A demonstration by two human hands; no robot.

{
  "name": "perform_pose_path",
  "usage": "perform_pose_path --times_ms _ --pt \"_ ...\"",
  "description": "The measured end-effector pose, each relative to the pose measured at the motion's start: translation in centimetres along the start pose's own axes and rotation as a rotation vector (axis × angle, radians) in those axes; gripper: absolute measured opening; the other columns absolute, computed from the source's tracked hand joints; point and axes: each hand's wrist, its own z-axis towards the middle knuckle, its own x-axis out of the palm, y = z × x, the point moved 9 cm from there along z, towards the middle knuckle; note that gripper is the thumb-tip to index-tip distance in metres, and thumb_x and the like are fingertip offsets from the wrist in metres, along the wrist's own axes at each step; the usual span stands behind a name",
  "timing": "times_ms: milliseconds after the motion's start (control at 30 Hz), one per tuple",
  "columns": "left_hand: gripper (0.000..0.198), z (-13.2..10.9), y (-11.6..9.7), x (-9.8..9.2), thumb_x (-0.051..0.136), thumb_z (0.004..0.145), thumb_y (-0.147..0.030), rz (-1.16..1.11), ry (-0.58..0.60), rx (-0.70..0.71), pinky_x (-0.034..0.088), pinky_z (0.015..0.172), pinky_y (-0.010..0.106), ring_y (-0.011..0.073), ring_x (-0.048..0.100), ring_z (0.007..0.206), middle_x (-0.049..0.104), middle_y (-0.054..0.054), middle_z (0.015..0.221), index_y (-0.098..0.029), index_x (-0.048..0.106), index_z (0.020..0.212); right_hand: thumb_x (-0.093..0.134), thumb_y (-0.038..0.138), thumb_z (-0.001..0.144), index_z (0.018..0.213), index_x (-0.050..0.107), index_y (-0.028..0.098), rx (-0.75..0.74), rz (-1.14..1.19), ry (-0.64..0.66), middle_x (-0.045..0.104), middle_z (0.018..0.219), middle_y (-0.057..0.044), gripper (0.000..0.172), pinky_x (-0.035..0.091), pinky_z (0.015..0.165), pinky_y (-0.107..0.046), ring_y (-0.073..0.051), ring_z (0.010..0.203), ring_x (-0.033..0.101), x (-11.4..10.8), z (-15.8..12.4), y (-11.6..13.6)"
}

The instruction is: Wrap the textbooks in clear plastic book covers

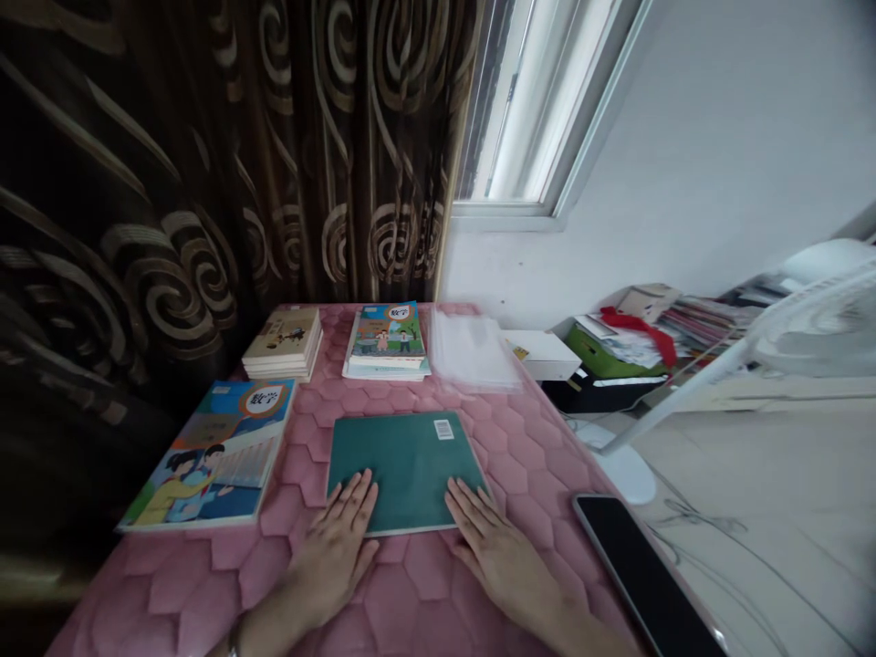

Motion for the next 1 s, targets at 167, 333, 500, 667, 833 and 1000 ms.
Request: perform_pose_path --times_ms 167,333,500,667,833,1000 --pt "0.07 -1.4 0.9 0.3 0.035 0.093 -0.013 0.069 -0.036 -0.007 0.041 0.108 0.036 0.0178 0.037 0.138 0.034 0.007 0.154 -0.021 0.0 0.153 0.044 0.017 0.093 0.144 0.039 0.01 -0.048 -0.109 -0.081 0.041 0.148 -0.013 0.052 0.049 0.102 -0.039 -0.024 0.133 0.044 -0.4 -0.9 -0.8" --pt "0.083 -1.3 1.1 0.9 0.028 0.08 0.006 0.13 0.006 0.014 0.044 0.104 0.036 0.0165 0.037 0.138 0.033 0.005 0.154 -0.021 -0.001 0.153 0.037 -0.001 0.086 0.139 0.048 0.018 -0.158 -0.148 -0.085 0.055 0.138 -0.006 0.057 0.049 0.101 -0.032 -0.017 0.126 0.053 -0.9 -1.3 -2.2" --pt "0.065 -1.5 1.3 0.6 0.032 0.087 -0.001 0.163 0.013 0.081 0.048 0.101 0.036 0.0184 0.042 0.135 0.04 0.006 0.15 -0.02 0.026 0.15 0.037 -0.006 0.08 0.132 0.055 0.02 -0.173 -0.129 -0.057 0.058 0.134 -0.004 0.061 0.052 0.097 -0.032 -0.017 0.121 0.057 -1.6 -1.7 -3.1" --pt "0.04 -1.1 0.9 -1.0 0.042 0.093 -0.016 0.186 -0.004 0.197 0.054 0.095 0.035 0.0225 0.055 0.124 0.055 0.011 0.138 -0.012 0.053 0.132 0.039 -0.003 0.08 0.121 0.064 0.018 -0.156 -0.082 -0.026 0.064 0.127 -0.007 0.052 0.056 0.088 -0.031 -0.017 0.112 0.063 -2.3 -0.9 -3.2" --pt "0.034 -0.3 0.8 -2.8 0.042 0.093 -0.011 0.113 -0.027 0.227 0.056 0.09 0.032 0.0208 0.064 0.112 0.065 0.01 0.125 -0.012 0.063 0.118 0.039 -0.004 0.079 0.111 0.068 0.02 -0.111 -0.051 -0.029 0.07 0.117 -0.005 0.049 0.057 0.084 -0.028 -0.016 0.104 0.067 -3.0 -0.1 -3.4" --pt "0.032 0.4 3.5 -4.8 0.041 0.095 -0.015 -0.137 -0.145 0.143 0.057 0.085 0.03 0.0161 0.07 0.096 0.074 0.002 0.106 -0.021 0.068 0.112 0.044 0.0 0.082 0.1 0.07 0.022 0.035 0.038 -0.135 0.076 0.096 -0.003 0.039 0.057 0.065 -0.024 -0.016 0.081 0.072 -5.2 1.2 -5.1"
